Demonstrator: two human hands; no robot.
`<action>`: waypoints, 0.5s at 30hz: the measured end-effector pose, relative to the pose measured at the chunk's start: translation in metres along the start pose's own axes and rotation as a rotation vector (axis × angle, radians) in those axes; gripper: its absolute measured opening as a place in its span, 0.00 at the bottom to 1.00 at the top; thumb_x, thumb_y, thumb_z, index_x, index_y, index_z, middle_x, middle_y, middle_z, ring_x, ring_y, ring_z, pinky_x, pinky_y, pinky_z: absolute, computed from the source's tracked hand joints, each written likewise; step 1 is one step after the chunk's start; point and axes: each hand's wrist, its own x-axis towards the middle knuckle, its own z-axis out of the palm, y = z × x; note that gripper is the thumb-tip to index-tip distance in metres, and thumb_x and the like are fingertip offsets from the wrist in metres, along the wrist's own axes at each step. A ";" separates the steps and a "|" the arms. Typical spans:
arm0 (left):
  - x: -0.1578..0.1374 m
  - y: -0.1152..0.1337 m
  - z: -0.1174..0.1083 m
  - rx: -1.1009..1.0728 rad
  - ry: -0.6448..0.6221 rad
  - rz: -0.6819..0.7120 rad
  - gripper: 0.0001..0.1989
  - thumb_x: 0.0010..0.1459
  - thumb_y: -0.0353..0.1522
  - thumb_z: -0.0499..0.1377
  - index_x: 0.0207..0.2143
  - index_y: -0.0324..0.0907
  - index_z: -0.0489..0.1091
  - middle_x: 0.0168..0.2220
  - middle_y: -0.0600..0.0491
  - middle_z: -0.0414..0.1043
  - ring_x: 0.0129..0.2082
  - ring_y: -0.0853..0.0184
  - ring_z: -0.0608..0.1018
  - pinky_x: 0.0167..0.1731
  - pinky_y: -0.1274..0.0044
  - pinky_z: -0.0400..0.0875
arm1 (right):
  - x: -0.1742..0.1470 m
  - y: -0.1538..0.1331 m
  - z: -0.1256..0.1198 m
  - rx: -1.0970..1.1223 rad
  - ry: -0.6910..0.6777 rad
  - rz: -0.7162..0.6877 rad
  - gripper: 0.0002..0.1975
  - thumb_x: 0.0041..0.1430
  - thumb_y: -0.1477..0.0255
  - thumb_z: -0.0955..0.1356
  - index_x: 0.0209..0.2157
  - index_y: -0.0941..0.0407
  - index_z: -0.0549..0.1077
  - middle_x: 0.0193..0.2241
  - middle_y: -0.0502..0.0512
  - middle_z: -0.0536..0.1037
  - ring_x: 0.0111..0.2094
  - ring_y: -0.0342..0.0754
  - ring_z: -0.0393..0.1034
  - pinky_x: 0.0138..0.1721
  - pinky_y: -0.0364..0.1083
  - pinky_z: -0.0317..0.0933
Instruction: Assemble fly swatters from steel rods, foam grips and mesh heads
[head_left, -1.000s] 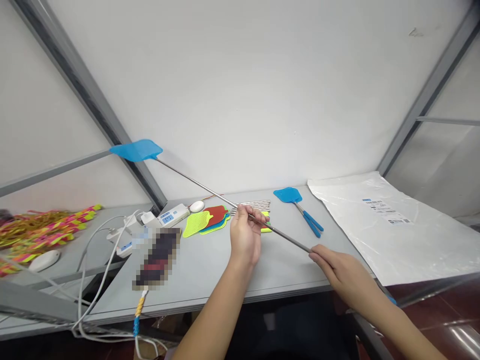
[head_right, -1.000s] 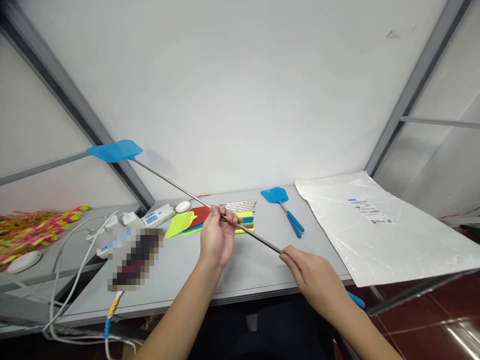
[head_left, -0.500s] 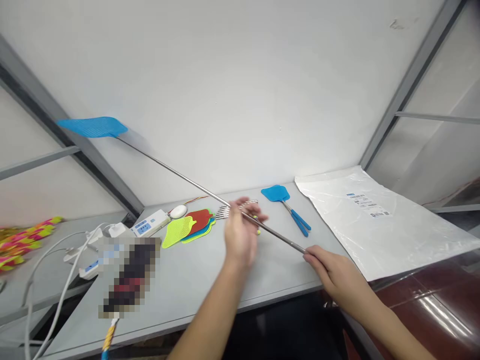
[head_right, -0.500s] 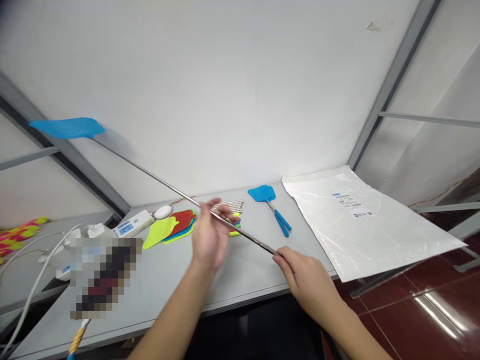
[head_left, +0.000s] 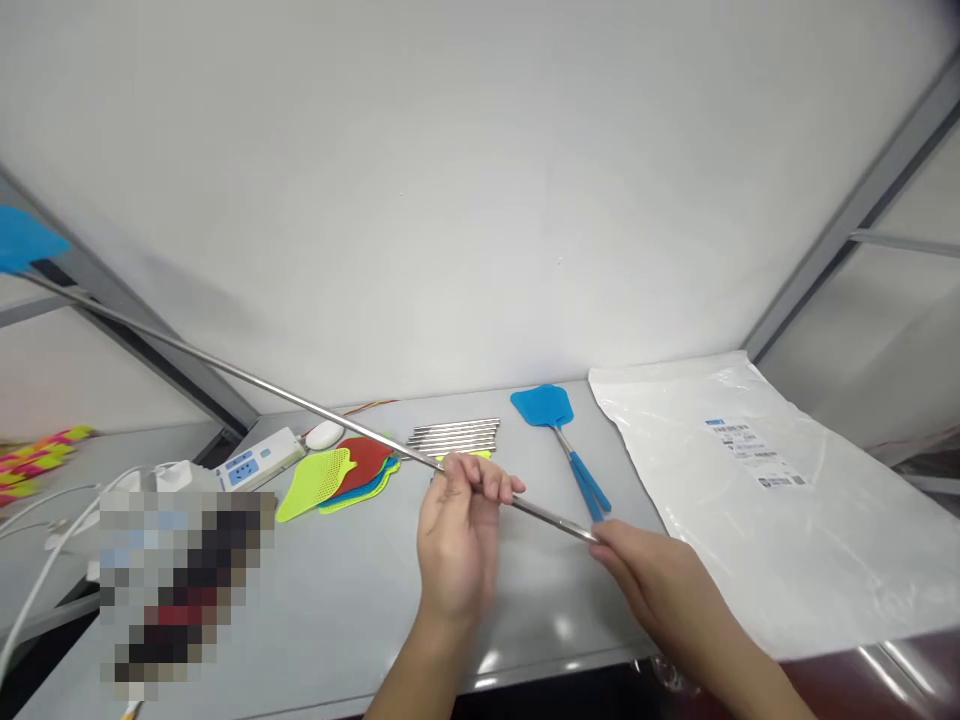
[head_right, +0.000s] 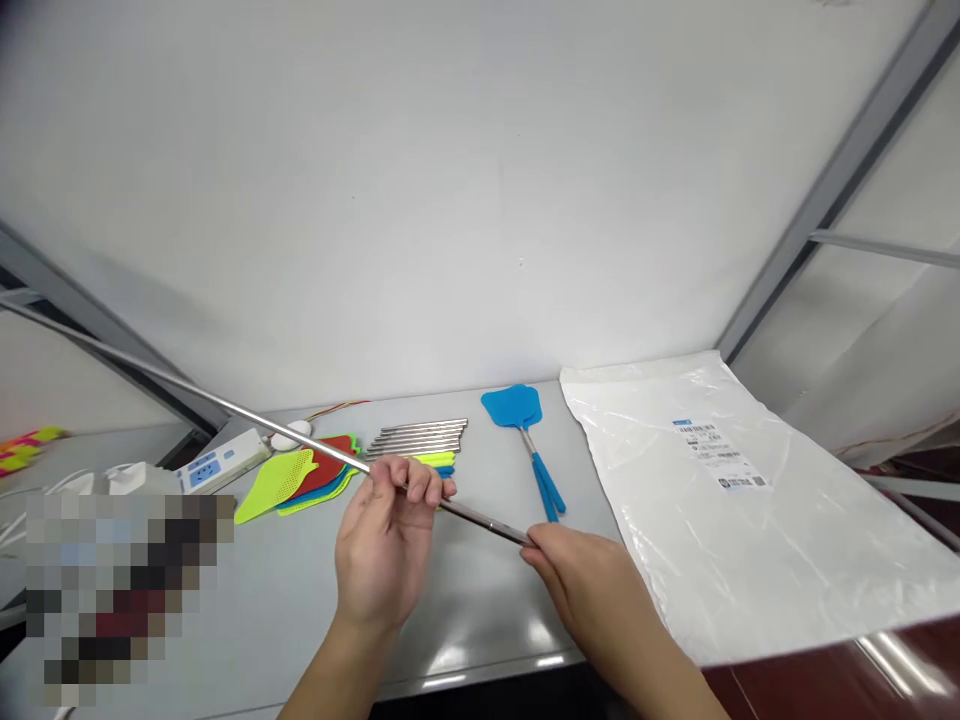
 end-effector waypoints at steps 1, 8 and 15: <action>0.003 0.000 -0.005 0.036 -0.014 -0.014 0.13 0.63 0.39 0.53 0.29 0.41 0.64 0.25 0.54 0.62 0.28 0.67 0.70 0.37 0.69 0.69 | 0.000 0.006 -0.001 0.016 -0.011 -0.001 0.17 0.69 0.65 0.54 0.33 0.52 0.69 0.24 0.49 0.75 0.25 0.45 0.71 0.25 0.41 0.58; 0.019 0.031 -0.053 0.468 -0.099 -0.137 0.11 0.62 0.38 0.56 0.35 0.40 0.72 0.37 0.46 0.71 0.42 0.60 0.72 0.45 0.68 0.67 | -0.012 0.058 0.002 0.046 0.064 -0.074 0.13 0.66 0.66 0.58 0.38 0.50 0.73 0.31 0.50 0.80 0.30 0.46 0.76 0.30 0.42 0.68; 0.021 0.085 -0.107 0.533 0.148 -0.116 0.18 0.58 0.46 0.56 0.32 0.39 0.70 0.27 0.51 0.67 0.26 0.70 0.70 0.24 0.79 0.66 | -0.026 0.101 0.014 -0.122 0.162 -0.117 0.17 0.63 0.58 0.61 0.38 0.52 0.77 0.36 0.55 0.81 0.36 0.52 0.77 0.36 0.47 0.71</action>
